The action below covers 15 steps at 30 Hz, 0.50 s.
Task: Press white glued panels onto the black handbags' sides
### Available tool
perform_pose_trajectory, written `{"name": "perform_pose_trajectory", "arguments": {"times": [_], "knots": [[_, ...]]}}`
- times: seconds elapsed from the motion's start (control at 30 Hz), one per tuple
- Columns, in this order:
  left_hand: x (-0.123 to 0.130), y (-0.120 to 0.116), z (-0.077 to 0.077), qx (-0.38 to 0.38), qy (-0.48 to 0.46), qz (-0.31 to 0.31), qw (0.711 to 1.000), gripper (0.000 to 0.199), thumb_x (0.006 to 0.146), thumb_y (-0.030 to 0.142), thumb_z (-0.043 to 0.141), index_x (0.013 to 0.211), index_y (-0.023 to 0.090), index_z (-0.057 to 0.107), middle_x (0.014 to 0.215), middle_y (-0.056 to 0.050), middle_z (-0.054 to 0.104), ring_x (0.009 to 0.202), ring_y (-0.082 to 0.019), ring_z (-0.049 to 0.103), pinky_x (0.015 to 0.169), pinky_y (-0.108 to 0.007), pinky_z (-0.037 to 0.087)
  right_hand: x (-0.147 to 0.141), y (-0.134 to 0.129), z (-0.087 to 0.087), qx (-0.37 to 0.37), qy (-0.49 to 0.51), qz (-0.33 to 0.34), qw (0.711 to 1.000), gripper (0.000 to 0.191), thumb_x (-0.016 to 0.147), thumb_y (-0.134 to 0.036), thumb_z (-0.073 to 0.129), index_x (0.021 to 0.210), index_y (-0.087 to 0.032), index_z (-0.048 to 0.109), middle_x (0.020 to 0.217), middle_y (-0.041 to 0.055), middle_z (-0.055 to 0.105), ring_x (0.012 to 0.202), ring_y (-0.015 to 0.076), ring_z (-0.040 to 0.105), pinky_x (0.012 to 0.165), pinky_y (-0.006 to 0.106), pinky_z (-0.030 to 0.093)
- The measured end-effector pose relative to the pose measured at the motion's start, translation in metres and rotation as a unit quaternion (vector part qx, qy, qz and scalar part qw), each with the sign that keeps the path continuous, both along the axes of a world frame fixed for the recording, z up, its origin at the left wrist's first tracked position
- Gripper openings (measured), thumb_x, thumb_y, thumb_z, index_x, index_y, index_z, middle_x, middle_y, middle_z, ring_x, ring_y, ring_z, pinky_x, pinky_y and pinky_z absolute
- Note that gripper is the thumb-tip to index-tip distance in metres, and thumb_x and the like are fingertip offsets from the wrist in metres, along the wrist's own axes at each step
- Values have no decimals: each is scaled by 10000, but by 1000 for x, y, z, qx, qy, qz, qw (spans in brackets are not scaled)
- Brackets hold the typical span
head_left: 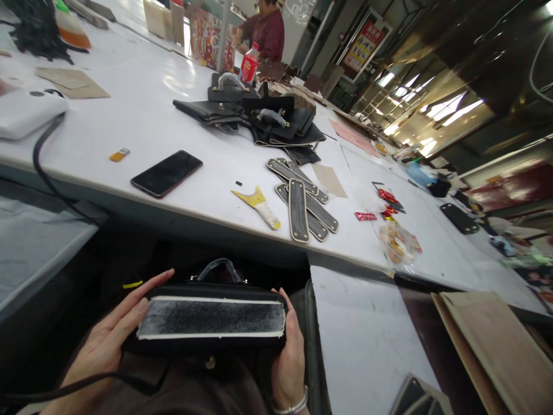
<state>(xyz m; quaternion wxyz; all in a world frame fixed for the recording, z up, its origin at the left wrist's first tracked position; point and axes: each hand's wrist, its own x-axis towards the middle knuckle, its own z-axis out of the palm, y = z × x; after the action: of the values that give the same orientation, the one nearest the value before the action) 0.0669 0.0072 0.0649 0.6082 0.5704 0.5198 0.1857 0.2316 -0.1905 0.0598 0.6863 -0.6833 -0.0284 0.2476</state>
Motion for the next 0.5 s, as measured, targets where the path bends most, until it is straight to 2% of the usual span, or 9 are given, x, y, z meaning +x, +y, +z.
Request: {"name": "perform_pose_trajectory", "arguments": {"times": [0.07, 0.13, 0.2, 0.33, 0.43, 0.5], "knots": [[-1, 2, -4, -49, -40, 1, 998, 465, 860, 526, 487, 1243, 281, 585, 1302, 67, 608, 1158, -237, 576, 941, -227, 481, -1, 1, -1, -68, -86, 5, 994, 489, 961, -557, 356, 1304, -252, 524, 1325, 30, 551, 1255, 244, 455, 1070, 371, 321], [-1, 5, -8, -55, -49, 4, 997, 460, 843, 526, 523, 1219, 273, 603, 1310, 63, 601, 1176, -242, 557, 970, -220, 455, 0, 6, -1, -106, -152, -10, 983, 487, 962, -555, 346, 1278, -240, 541, 1304, 40, 565, 1251, 238, 458, 1081, 369, 299], [1, 7, -10, -43, -47, 15, 998, 435, 841, 519, 527, 1171, 257, 631, 1311, 45, 602, 1206, -254, 533, 1016, -240, 424, 1, 9, -1, -117, -191, -18, 975, 465, 973, -529, 335, 1272, -240, 543, 1308, 42, 561, 1256, 230, 454, 1093, 371, 283], [4, 6, -11, -15, -94, 8, 995, 406, 861, 517, 504, 1126, 246, 652, 1296, 14, 614, 1240, -271, 509, 1115, -312, 328, 6, 5, 1, -113, -208, 21, 971, 456, 977, -512, 351, 1310, -253, 525, 1366, 27, 516, 1301, 223, 406, 1117, 373, 261], [1, 6, -16, 0, -111, -6, 994, 403, 877, 515, 477, 1123, 249, 652, 1287, -3, 618, 1285, -278, 463, 1173, -368, 215, 20, -2, 7, -125, -171, 85, 974, 480, 968, -542, 343, 1267, -246, 574, 1300, 55, 578, 1220, 247, 496, 1053, 390, 365], [-1, 7, -22, 1, -107, -11, 994, 409, 882, 523, 458, 1124, 253, 647, 1290, -11, 615, 1303, -283, 443, 1179, -393, 190, 38, 0, 12, -166, -227, 125, 952, 462, 979, -505, 332, 1228, -221, 600, 1203, 81, 640, 1115, 242, 578, 970, 380, 448]]}}
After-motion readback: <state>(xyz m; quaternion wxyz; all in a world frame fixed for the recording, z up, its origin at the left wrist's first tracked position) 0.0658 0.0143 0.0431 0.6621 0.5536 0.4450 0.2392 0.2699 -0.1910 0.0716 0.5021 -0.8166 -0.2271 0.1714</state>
